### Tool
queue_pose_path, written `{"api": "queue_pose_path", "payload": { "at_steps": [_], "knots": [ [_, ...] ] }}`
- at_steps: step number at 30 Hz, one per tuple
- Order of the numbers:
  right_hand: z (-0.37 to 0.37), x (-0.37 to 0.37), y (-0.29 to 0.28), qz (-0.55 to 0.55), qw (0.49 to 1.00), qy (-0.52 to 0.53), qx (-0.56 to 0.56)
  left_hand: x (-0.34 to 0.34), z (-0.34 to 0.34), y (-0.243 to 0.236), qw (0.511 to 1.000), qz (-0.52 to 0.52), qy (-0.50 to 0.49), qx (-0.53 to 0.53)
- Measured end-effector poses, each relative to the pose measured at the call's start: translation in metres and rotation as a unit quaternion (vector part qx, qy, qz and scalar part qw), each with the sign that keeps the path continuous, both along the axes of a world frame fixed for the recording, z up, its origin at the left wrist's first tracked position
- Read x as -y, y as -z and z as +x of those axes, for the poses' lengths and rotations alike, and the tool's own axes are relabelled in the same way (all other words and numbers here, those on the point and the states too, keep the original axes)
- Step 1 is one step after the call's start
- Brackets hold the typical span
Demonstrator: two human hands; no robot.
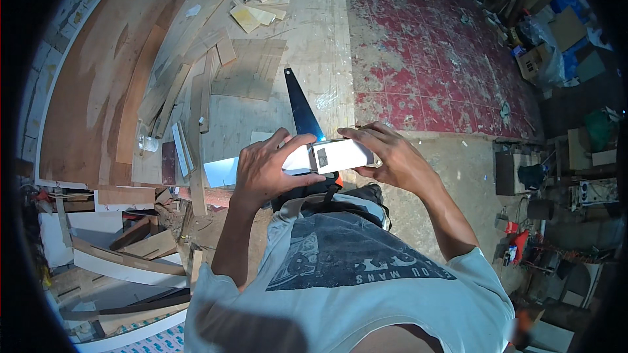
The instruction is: The person cuts a white piece of material using a hand saw, then fits the cut piece together with another component by hand.
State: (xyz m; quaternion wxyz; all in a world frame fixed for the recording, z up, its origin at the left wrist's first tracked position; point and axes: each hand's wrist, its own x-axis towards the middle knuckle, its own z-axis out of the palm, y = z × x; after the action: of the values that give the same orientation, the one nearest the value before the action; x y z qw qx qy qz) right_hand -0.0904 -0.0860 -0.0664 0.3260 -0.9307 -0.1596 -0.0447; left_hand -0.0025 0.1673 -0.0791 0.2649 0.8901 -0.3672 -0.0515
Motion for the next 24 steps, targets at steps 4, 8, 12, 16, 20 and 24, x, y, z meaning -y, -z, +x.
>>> {"api": "queue_pose_path", "payload": {
  "at_steps": [4, 8, 12, 16, 20, 24],
  "knots": [
    [0.004, 0.002, 0.001, 0.014, 1.000, 0.009, -0.015, 0.003, 0.002, 0.000, 0.999, 0.011, -0.006, 0.032],
    [0.004, 0.004, 0.001, 0.019, 0.999, 0.021, -0.024, 0.007, 0.008, -0.002, 1.000, 0.007, -0.006, 0.010],
    [0.006, 0.007, 0.003, 0.021, 0.999, 0.020, -0.023, 0.010, 0.012, 0.000, 1.000, 0.009, 0.004, 0.002],
    [0.007, 0.010, 0.012, 0.030, 0.999, 0.009, 0.013, 0.012, 0.019, 0.007, 1.000, -0.007, 0.010, 0.001],
    [0.008, 0.012, 0.014, -0.007, 1.000, 0.011, 0.025, 0.018, 0.022, 0.007, 1.000, 0.000, 0.015, -0.012],
    [0.010, 0.006, 0.008, -0.059, 0.998, -0.005, 0.017, 0.024, 0.019, 0.012, 0.996, -0.058, 0.053, -0.031]
  ]
}}
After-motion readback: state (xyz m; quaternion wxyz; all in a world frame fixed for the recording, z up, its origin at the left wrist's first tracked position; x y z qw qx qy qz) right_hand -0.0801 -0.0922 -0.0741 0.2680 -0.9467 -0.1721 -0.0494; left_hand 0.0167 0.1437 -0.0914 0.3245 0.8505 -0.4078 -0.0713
